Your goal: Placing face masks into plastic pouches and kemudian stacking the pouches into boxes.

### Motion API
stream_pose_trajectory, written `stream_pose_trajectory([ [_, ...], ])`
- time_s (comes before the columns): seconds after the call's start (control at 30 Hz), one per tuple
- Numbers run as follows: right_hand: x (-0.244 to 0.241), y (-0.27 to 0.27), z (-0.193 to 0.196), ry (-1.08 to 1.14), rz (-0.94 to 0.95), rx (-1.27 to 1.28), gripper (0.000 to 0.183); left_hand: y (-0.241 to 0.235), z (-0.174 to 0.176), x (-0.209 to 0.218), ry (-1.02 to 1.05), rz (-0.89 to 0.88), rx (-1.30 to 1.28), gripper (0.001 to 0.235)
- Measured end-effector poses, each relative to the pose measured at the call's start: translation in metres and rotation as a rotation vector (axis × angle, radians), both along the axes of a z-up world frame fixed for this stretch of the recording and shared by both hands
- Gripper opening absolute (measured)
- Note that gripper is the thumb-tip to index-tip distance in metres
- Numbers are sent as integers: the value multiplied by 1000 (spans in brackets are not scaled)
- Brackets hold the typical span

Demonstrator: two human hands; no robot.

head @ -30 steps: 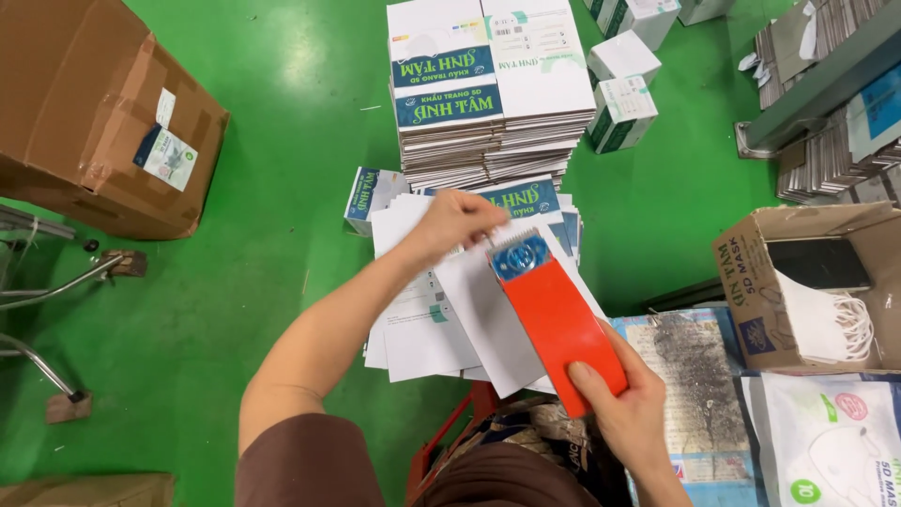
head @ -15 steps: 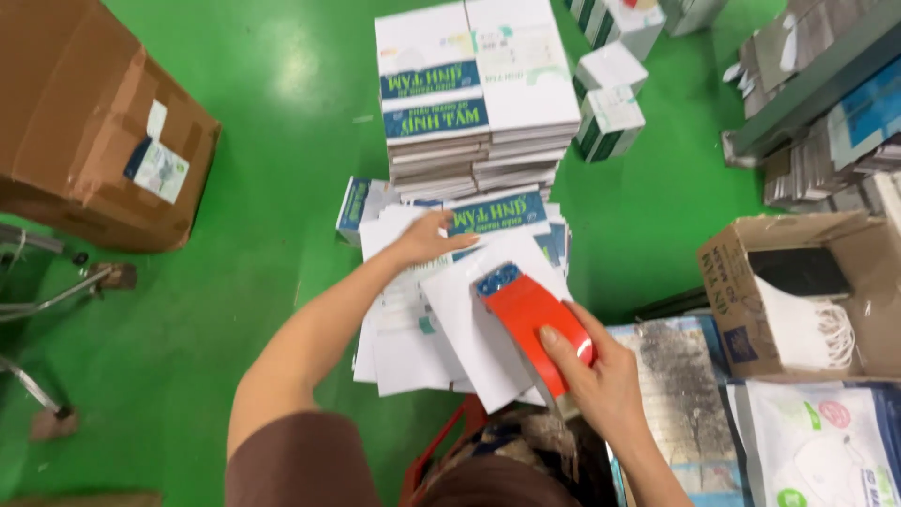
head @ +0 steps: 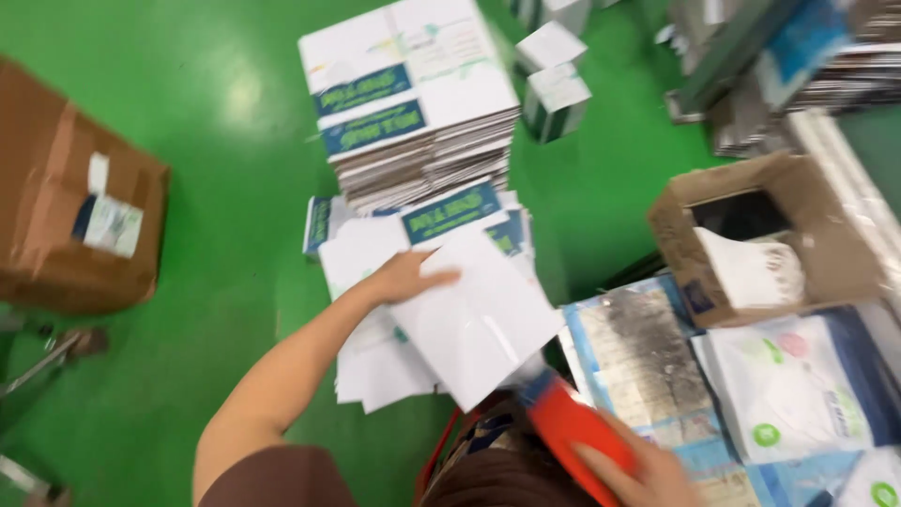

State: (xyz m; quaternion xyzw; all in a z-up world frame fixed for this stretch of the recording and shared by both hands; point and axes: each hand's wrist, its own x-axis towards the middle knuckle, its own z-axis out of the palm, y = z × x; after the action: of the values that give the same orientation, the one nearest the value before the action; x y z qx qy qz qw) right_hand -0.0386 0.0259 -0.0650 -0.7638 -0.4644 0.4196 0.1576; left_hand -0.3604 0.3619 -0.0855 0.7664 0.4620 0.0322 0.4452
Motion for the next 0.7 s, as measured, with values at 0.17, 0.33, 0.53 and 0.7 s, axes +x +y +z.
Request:
stream_pose_trajectory([
  [0.17,-84,68,34,-487,217,201,71,-25,-13,-39,-28,258,-68,64],
  [0.33,-28,47,23,-23,-203,735,52,-52,-54,-77,-470,688,-484,58],
  [0.53,13,46,3,-724,34,883,64,19,37,81,-1347,555,-563,63],
  [0.7,9,34,-10,-781,79,656,76,130,51,221,-1419,-44,-214,63],
])
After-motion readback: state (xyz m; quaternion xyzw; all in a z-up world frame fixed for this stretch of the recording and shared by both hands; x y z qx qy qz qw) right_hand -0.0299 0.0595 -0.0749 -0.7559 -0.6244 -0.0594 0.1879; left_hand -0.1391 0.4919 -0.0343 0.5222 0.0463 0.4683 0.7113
